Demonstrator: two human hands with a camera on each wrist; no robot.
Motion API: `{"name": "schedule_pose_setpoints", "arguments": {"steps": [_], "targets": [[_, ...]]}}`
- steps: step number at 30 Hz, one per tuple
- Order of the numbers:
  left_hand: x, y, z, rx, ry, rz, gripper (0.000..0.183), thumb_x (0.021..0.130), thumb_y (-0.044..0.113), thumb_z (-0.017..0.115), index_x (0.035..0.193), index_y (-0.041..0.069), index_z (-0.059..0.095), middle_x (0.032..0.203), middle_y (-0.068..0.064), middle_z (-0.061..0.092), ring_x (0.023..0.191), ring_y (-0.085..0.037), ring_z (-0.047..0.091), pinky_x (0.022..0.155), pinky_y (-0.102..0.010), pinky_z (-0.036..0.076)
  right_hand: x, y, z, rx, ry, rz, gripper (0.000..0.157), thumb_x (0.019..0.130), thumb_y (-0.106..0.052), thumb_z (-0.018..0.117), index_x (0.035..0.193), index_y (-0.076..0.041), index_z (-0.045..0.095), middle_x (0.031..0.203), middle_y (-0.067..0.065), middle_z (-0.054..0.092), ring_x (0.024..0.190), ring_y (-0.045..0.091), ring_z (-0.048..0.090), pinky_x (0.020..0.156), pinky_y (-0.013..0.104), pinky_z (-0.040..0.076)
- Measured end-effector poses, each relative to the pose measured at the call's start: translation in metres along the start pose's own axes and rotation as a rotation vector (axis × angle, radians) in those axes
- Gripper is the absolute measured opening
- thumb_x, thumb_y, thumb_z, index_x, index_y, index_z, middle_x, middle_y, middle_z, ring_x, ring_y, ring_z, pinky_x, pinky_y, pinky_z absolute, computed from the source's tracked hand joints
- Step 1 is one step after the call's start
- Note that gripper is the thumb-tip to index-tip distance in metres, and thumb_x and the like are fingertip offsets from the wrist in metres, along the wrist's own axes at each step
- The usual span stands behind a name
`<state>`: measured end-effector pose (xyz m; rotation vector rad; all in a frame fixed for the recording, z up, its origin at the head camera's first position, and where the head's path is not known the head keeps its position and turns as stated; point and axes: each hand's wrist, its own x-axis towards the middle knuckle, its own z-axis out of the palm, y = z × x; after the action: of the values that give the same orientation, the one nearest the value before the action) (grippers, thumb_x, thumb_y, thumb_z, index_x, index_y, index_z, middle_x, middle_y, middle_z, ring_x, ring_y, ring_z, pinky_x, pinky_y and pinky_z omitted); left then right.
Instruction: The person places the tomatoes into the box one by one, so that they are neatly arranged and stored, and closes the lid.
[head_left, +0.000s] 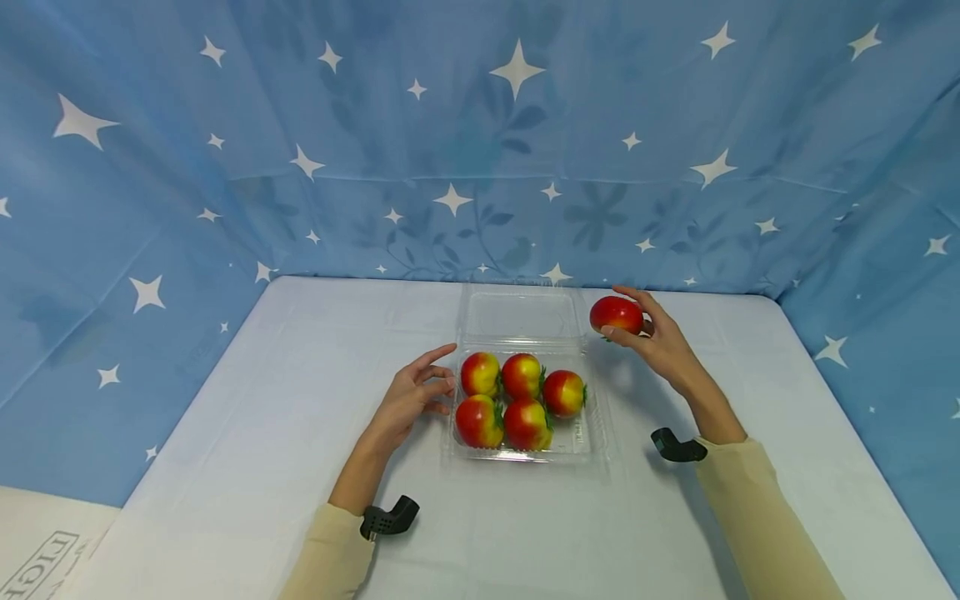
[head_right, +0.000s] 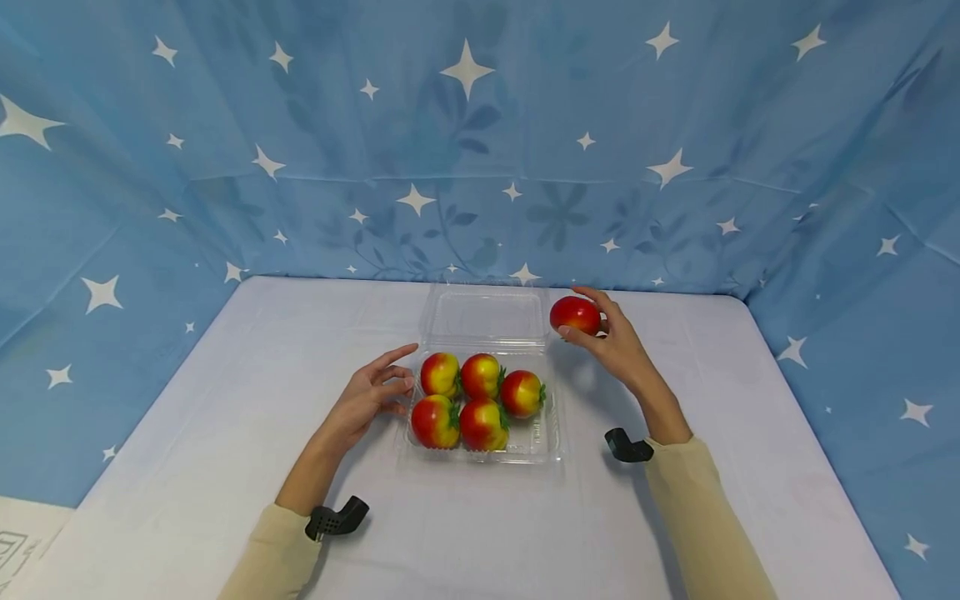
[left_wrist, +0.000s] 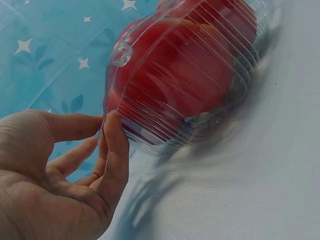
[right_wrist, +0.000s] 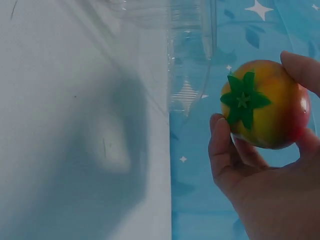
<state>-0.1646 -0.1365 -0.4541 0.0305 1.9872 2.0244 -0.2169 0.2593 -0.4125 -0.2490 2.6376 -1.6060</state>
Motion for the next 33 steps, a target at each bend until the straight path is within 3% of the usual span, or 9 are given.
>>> {"name": "schedule_pose_setpoints", "arguments": {"steps": [8,14,21,33], "targets": [[0.001,0.001,-0.002,0.002,0.001,0.005,0.059,0.099,0.008,0.066,0.155,0.020,0.050,0.103,-0.002,0.061,0.086,-0.015,0.063,0.066,-0.024,0.062,-0.005,-0.014,0.001,0.000,-0.001,0.007,0.074,0.096,-0.022,0.074,0.154,-0.004,0.032,0.152,0.022,0.048,0.128,0.035,0.052,0.084,0.007,0.050],[0.001,0.000,-0.003,0.005,-0.001,0.001,0.059,0.100,0.008,0.065,0.155,0.021,0.050,0.103,-0.001,0.061,0.086,-0.015,0.063,0.067,-0.024,0.062,-0.007,-0.017,0.004,-0.040,-0.025,-0.008,0.066,0.096,-0.025,0.073,0.149,-0.006,0.040,0.145,0.021,0.055,0.122,0.034,0.058,0.085,0.011,0.051],[0.000,0.002,-0.003,-0.001,0.009,0.002,0.059,0.099,0.008,0.065,0.154,0.021,0.051,0.102,-0.002,0.061,0.086,-0.016,0.063,0.066,-0.024,0.062,-0.009,-0.023,0.010,-0.017,-0.059,-0.048,0.064,0.097,-0.023,0.073,0.150,-0.005,0.041,0.148,0.021,0.051,0.129,0.044,0.059,0.087,0.007,0.051],[0.001,0.000,-0.003,0.000,0.000,-0.004,0.060,0.100,0.009,0.065,0.156,0.018,0.049,0.103,-0.002,0.061,0.086,-0.015,0.063,0.067,-0.024,0.062,-0.018,-0.026,0.017,0.003,-0.017,-0.163,0.064,0.099,-0.013,0.069,0.156,-0.011,0.042,0.150,0.022,0.051,0.129,0.046,0.058,0.090,0.006,0.051]]}}
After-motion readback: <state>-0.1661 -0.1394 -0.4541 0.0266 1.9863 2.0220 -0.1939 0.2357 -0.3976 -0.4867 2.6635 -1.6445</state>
